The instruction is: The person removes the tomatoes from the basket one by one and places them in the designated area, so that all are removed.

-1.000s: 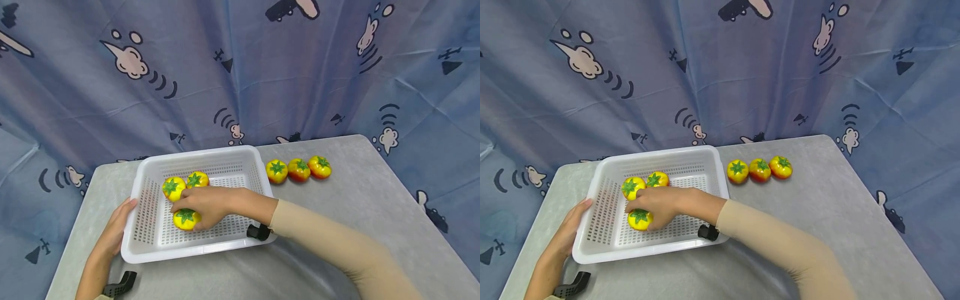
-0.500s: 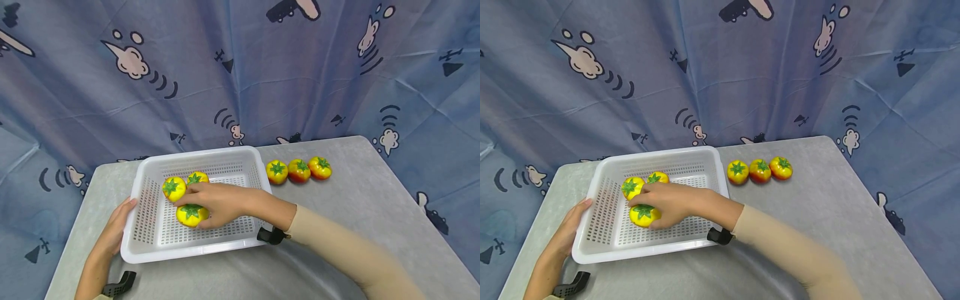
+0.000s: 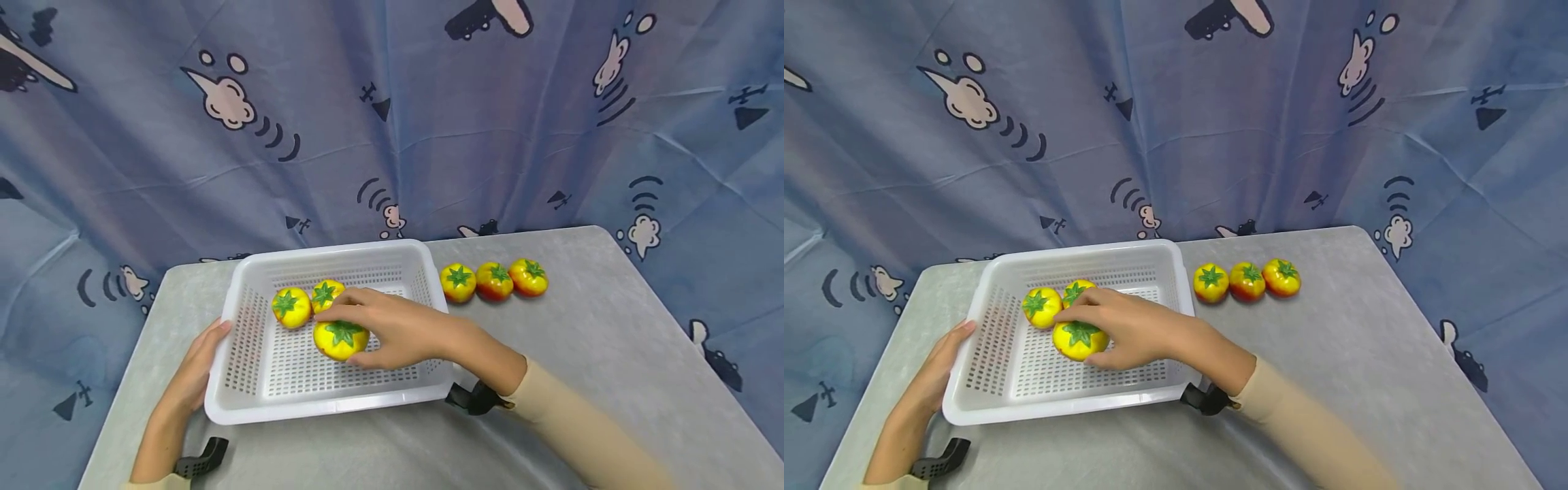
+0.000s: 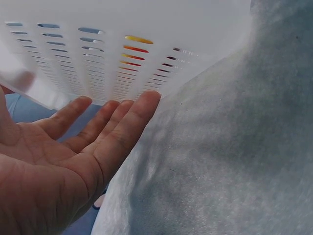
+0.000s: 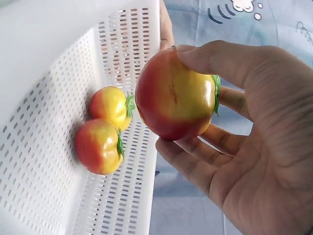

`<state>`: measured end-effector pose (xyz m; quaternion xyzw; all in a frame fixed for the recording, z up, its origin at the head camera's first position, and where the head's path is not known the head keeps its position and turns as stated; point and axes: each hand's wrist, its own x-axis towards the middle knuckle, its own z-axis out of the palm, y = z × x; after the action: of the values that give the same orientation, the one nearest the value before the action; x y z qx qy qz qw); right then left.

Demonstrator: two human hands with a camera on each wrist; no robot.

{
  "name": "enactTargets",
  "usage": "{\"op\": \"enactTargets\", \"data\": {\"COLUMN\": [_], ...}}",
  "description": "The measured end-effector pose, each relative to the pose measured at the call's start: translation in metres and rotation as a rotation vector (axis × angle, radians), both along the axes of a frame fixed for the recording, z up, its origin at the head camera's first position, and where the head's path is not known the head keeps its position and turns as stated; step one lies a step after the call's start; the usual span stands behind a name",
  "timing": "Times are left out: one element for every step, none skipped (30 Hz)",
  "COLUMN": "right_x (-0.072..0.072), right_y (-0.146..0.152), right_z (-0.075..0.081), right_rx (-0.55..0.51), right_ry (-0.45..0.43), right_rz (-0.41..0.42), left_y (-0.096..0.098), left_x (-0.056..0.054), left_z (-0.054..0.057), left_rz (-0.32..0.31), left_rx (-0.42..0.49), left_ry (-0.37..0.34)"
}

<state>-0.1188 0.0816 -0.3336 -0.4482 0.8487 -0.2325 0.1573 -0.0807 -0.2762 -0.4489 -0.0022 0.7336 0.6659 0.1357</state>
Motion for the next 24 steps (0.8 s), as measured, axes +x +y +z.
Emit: {"op": "enactTargets", "data": {"right_x": [0.000,0.001,0.002,0.002,0.003,0.004,0.005,0.005,0.006,0.006,0.007,0.007,0.007,0.007,0.008,0.008,0.008,0.009,0.009,0.010,0.010,0.011,0.012,0.013], "right_y": [0.002,0.004,0.006,0.008,0.010,0.013,0.015,0.017,0.019,0.021,0.022,0.024,0.025,0.027,0.028,0.029,0.031,0.032,0.033,0.035,0.037,0.038,0.041,0.043], "right_z": [0.000,0.000,0.001,0.002,0.002,0.003,0.004,0.004,0.004,0.004,0.004,0.004,0.004,0.003,0.002,0.002,0.002,0.002,0.002,0.003,0.003,0.004,0.004,0.005], "right_rx": [-0.007,-0.014,-0.020,-0.025,-0.029,-0.033,-0.037,-0.042,-0.047,-0.055,-0.062,-0.069,-0.075,-0.080,-0.083,-0.088,-0.091,-0.094,-0.098,-0.103,-0.111,-0.119,-0.128,-0.139], "right_ry": [0.002,0.005,0.007,0.008,0.004,0.001,0.001,0.001,0.005,0.007,0.011,0.016,0.020,0.024,0.027,0.024,0.024,0.023,0.024,0.024,0.024,0.025,0.026,0.027], "right_rz": [-0.011,-0.021,-0.031,-0.042,-0.054,-0.065,-0.076,-0.086,-0.094,-0.100,-0.104,-0.109,-0.112,-0.116,-0.121,-0.127,-0.133,-0.142,-0.151,-0.160,-0.168,-0.180,-0.192,-0.207], "left_y": [0.000,0.000,0.001,0.001,0.001,0.001,0.001,0.001,0.001,0.001,0.001,0.001,0.001,0.001,0.001,0.001,0.002,0.002,0.002,0.002,0.002,0.002,0.002,0.003], "left_x": [0.000,-0.001,-0.001,-0.001,-0.001,-0.001,-0.001,-0.001,-0.001,0.000,0.000,0.000,0.000,0.000,0.000,0.000,0.000,0.000,0.000,0.000,0.000,0.000,0.000,0.000], "left_z": [0.000,0.000,0.001,0.001,0.001,0.001,0.001,0.001,0.001,0.001,0.001,0.001,0.001,0.000,0.000,0.000,0.001,0.001,0.001,0.001,0.001,0.002,0.002,0.002], "left_rz": [-0.002,-0.004,-0.005,-0.005,-0.005,-0.005,-0.004,-0.005,-0.004,-0.002,0.000,0.001,0.001,0.002,0.003,0.005,0.006,0.007,0.008,0.010,0.011,0.011,0.010,0.007], "left_rx": [0.000,-0.001,-0.002,-0.005,-0.007,-0.009,-0.010,-0.013,-0.013,-0.011,-0.011,-0.012,-0.011,-0.010,-0.010,-0.012,-0.012,-0.015,-0.014,-0.016,-0.018,-0.018,-0.017,-0.018], "left_ry": [-0.004,-0.007,-0.010,-0.013,-0.015,-0.016,-0.017,-0.018,-0.018,-0.019,-0.020,-0.020,-0.022,-0.023,-0.024,-0.024,-0.024,-0.024,-0.024,-0.023,-0.022,-0.021,-0.019,-0.017]}}
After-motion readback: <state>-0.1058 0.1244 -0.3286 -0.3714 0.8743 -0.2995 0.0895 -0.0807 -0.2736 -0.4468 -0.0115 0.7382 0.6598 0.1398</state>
